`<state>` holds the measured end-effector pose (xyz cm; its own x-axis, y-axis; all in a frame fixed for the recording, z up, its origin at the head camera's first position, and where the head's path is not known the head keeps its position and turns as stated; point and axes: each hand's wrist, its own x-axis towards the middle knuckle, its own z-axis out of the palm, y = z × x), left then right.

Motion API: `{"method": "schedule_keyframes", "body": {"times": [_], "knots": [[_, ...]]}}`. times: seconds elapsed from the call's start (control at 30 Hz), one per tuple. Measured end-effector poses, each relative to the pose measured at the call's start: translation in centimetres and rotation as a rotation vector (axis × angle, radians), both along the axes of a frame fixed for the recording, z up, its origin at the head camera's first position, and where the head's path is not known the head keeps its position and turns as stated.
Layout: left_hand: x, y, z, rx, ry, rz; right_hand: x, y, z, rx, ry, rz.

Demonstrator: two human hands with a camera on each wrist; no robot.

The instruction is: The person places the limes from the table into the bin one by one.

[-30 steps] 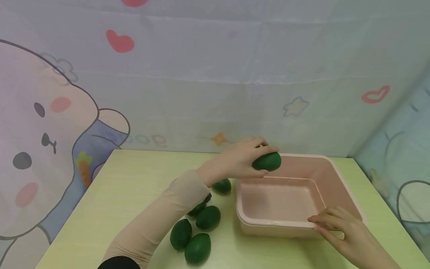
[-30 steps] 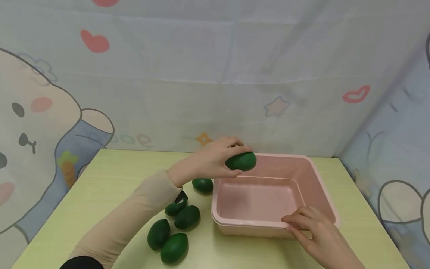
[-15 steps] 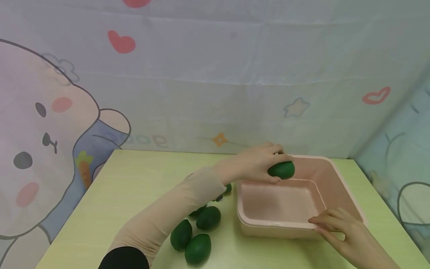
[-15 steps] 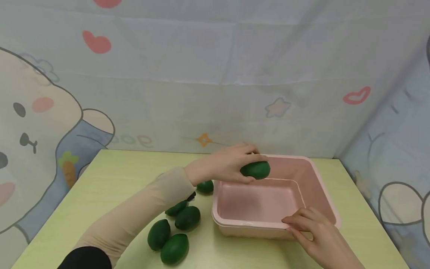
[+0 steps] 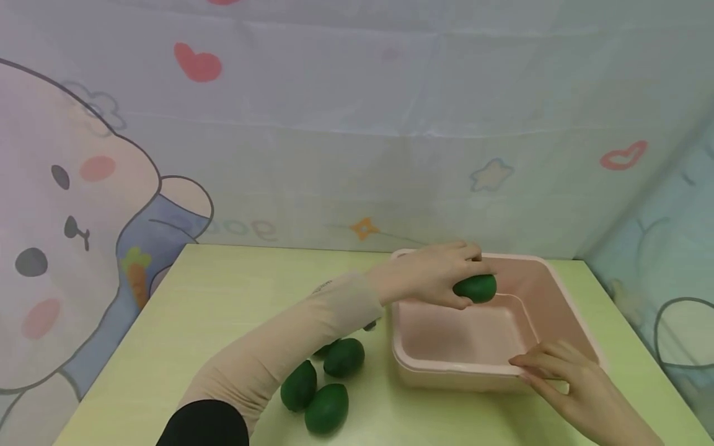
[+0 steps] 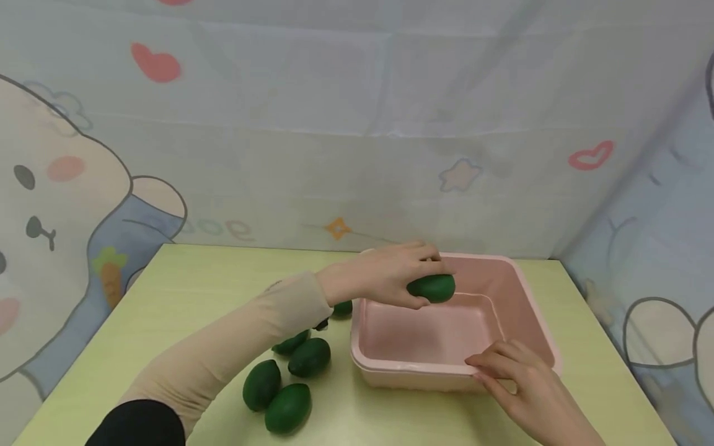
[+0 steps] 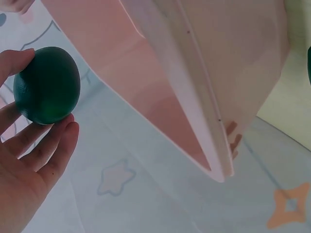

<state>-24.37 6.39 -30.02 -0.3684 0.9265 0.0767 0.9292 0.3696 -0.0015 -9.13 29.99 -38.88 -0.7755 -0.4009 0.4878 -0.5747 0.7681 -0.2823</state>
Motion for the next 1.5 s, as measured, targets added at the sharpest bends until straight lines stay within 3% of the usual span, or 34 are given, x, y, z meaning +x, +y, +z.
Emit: {"method": "schedule_keyframes", "body": {"times": [0.2,0.47,0.77,1.0,1.27,1.5], "knots": [[0.2,0.1,0.0,-0.026,0.017,0.005,-0.2,0.1,-0.2,-0.022,0.027,0.031],[0.4,0.4,0.3,0.012,0.059,-0.014,-0.3,0.3,-0.3,-0.041,0.066,0.07],[0.8,-0.1,0.4,0.033,0.094,-0.044,-0.3,0.4,-0.1,-0.037,0.08,0.051],[1.0,-0.9,-0.5,0.089,0.087,-0.034,-0.2,0.5,-0.1,-0.035,0.064,0.052],[1.3,-2.3,-1.7,0.117,0.033,0.054,-0.3,0.5,-0.3,-0.037,0.063,0.065],[1.4,-3.3,-2.5,0.157,0.053,0.073,-0.3,0.3,-0.2,-0.028,0.055,0.049]]}}
